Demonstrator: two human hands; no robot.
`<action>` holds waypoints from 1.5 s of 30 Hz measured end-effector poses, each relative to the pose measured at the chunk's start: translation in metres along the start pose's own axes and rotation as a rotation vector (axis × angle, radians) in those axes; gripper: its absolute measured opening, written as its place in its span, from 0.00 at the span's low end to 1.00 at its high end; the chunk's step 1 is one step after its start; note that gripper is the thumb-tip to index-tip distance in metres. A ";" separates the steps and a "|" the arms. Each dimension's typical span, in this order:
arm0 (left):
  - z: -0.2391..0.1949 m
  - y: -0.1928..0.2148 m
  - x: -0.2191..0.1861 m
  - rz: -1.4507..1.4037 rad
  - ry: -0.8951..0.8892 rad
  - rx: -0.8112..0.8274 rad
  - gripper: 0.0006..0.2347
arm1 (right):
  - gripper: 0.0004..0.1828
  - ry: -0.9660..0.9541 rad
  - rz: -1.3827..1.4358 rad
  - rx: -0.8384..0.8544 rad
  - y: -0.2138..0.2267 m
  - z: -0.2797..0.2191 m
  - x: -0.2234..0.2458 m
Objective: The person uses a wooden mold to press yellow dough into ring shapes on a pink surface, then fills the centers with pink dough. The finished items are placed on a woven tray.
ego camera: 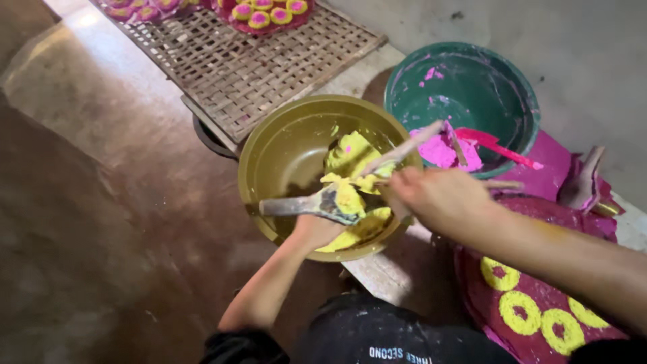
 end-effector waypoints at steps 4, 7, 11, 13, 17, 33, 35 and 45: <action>-0.002 0.019 0.021 0.013 0.121 -0.039 0.21 | 0.18 -0.081 0.133 0.084 0.022 -0.033 -0.018; 0.000 0.024 0.016 0.070 0.023 -0.069 0.24 | 0.17 -0.124 0.120 0.253 0.033 -0.036 -0.011; 0.013 0.029 0.009 -0.006 0.018 0.019 0.29 | 0.20 -0.162 0.160 0.276 0.046 -0.029 -0.019; 0.008 0.028 0.008 -0.041 0.032 0.060 0.29 | 0.19 -0.148 0.152 0.299 0.039 -0.025 -0.021; 0.007 0.012 0.005 -0.076 0.111 0.151 0.26 | 0.11 -0.048 0.034 0.243 -0.006 -0.002 0.010; 0.025 0.051 -0.017 0.253 0.137 -0.438 0.26 | 0.30 -0.270 1.101 -0.326 -0.089 0.001 0.049; 0.047 0.063 -0.013 0.110 0.779 -0.076 0.33 | 0.30 -0.229 1.074 -0.347 -0.120 -0.013 0.068; 0.042 0.057 -0.031 0.438 0.182 -0.419 0.42 | 0.29 -0.514 1.280 -0.136 -0.168 -0.007 0.029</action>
Point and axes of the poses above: each hand's wrist, its own z-axis towards the middle knuckle, its own y-axis out of the back of the hand, x = y × z, the point moved 1 cm from there along z, towards the middle knuckle
